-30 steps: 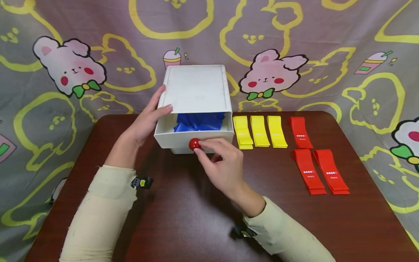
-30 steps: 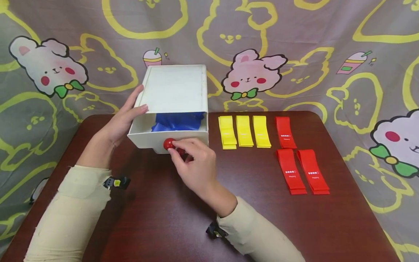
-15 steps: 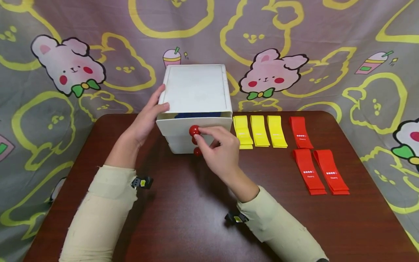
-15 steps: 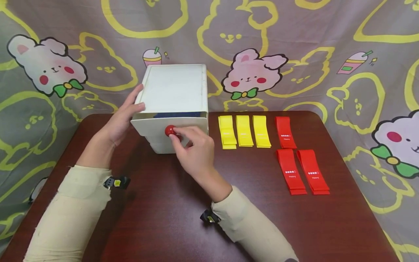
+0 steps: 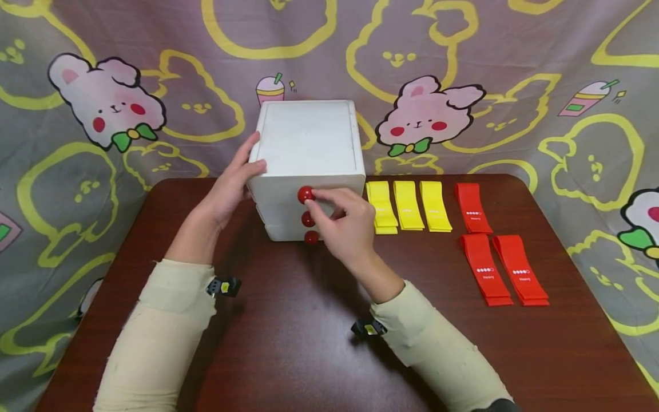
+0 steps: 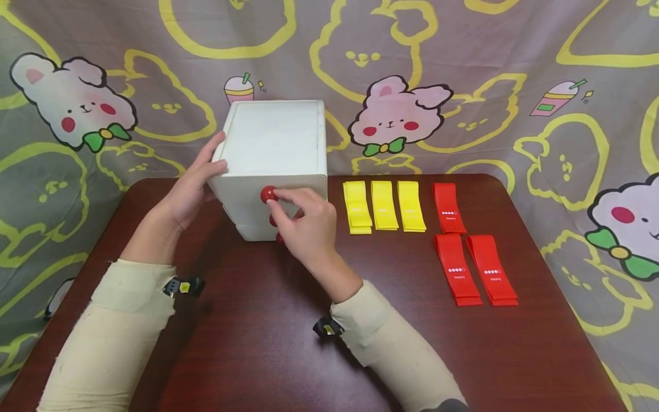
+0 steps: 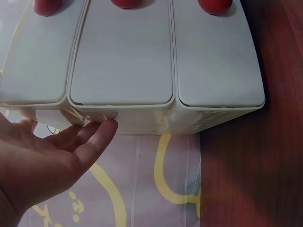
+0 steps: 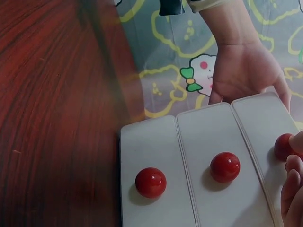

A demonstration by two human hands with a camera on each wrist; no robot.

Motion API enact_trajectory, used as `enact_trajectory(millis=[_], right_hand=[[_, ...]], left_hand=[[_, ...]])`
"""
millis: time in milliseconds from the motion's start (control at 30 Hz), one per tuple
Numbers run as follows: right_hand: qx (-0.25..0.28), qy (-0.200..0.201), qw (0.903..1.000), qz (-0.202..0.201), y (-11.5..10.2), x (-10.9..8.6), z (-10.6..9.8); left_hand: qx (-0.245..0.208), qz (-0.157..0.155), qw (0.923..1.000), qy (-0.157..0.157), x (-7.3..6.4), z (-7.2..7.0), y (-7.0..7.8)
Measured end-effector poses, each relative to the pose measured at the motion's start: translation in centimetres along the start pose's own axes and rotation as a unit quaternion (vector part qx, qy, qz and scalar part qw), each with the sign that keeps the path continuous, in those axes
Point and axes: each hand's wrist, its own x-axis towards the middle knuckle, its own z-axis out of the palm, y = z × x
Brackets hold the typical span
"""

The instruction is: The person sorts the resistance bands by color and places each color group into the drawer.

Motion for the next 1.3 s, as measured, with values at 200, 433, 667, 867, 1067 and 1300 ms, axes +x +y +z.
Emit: enact_trajectory(millis=[200,433,667,867,1067,1300], right_hand=[[0.016,-0.007,0.9997,0.015,0.3,-0.1,0.0],[0.067,-0.008,0.9955,0.067,1.7,-1.4,-0.3],[0.085,-0.037,0.9829,0.159,2.0,-2.8,-0.8],[0.079,-0.068,0.9758,0.192,3.1,-3.8,0.0],[0.047,-0.078,0.9739,0.208,3.4,-4.1,0.6],[0.030,-0.046,0.9788,0.197,3.3,-4.1,1.7]], left_hand=[[0.019,0.011,0.9997,0.010,0.1,0.1,-0.2],[0.058,0.016,0.9980,0.021,0.1,0.2,-0.4],[0.069,0.022,0.9970,0.026,0.1,0.1,-0.3],[0.077,0.027,0.9962,0.028,0.2,0.2,-0.5],[0.076,0.030,0.9962,0.030,0.2,0.3,-0.6],[0.072,0.037,0.9962,0.032,0.1,0.4,-0.6]])
